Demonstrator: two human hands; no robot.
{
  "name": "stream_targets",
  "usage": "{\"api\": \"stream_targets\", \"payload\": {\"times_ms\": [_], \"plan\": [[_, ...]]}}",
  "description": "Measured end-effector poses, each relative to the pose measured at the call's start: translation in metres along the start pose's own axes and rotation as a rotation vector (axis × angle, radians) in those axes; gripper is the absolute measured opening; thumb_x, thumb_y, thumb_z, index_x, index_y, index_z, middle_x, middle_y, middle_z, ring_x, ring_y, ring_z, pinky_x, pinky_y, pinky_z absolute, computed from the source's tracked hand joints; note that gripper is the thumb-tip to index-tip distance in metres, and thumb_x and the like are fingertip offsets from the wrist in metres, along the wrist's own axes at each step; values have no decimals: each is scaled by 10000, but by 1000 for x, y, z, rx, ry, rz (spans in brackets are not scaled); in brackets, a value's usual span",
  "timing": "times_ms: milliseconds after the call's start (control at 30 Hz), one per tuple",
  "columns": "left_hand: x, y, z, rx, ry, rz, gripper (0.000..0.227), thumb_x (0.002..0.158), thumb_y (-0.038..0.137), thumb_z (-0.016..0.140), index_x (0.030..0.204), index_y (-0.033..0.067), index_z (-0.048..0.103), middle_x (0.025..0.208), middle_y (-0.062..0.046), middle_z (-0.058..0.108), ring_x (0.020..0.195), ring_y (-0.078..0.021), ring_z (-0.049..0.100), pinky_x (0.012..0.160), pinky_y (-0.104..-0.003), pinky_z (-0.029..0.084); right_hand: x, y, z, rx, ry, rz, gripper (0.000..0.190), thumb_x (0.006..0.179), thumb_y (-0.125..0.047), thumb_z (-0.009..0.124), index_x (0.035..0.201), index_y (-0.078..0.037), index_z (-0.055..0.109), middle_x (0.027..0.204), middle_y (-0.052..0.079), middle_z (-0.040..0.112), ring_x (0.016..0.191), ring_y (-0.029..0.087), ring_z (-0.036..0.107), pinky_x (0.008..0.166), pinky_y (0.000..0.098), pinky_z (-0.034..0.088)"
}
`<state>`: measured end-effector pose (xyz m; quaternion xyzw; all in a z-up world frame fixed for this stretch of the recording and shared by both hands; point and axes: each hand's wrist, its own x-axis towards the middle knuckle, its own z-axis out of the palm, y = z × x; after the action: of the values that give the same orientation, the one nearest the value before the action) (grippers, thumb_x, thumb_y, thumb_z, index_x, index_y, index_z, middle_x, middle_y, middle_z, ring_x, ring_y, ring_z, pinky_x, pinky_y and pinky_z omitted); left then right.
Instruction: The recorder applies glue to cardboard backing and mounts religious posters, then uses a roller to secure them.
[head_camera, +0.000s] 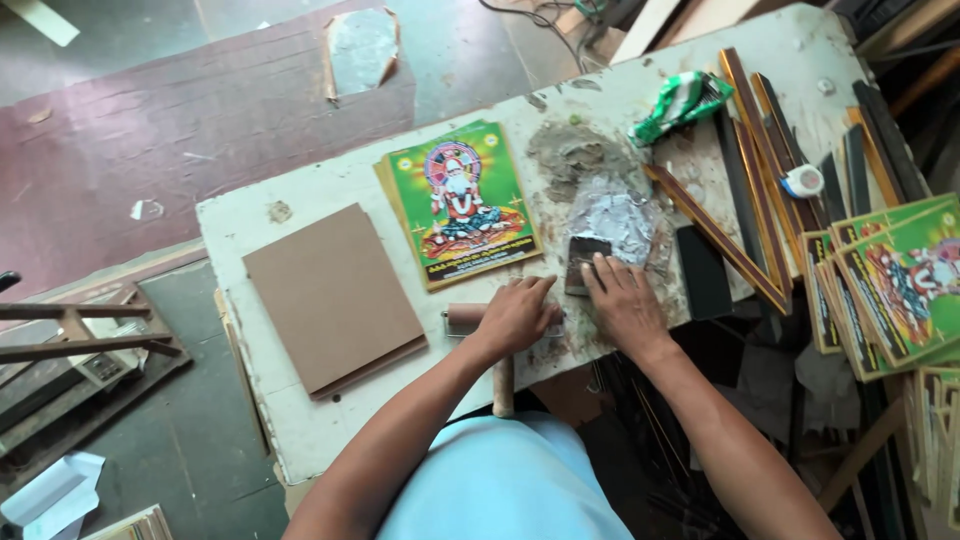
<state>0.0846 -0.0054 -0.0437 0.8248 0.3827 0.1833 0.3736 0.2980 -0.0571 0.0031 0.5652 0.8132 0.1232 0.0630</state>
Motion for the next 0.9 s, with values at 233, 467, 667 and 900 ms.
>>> {"api": "stream_targets", "payload": {"times_ms": [233,467,667,900], "plan": [[53,7,47,-447,4,-417,630,924,225,647,1476,7,436,1177,-220,705,1070,-352,676,921,-444,537,0,5,7,35,40,-45,545,828,-136,626,1353,7,622,1294,213,656,1227,305,610,1106,425,421],[70,-27,65,-1135,-12,-754,577,899,98,589,1459,30,466,1124,-146,731,1040,-232,665,833,-364,547,4,16,-1,184,156,-73,505,834,-189,668,1293,22,653,1208,208,689,1114,303,648,1000,436,452],[36,-26,64,-441,136,-279,514,918,118,601,1423,40,546,1223,-163,703,1135,-303,648,978,-425,516,11,45,22,214,232,23,261,1018,-175,623,1243,-92,726,1072,89,754,926,208,700,860,379,504],[24,29,20,255,53,-48,615,902,332,695,1417,45,523,1230,-173,571,1121,-357,536,928,-497,454,40,62,8,384,139,153,210,999,-204,639,1165,-157,758,1052,58,766,961,247,698,858,424,491]]}}
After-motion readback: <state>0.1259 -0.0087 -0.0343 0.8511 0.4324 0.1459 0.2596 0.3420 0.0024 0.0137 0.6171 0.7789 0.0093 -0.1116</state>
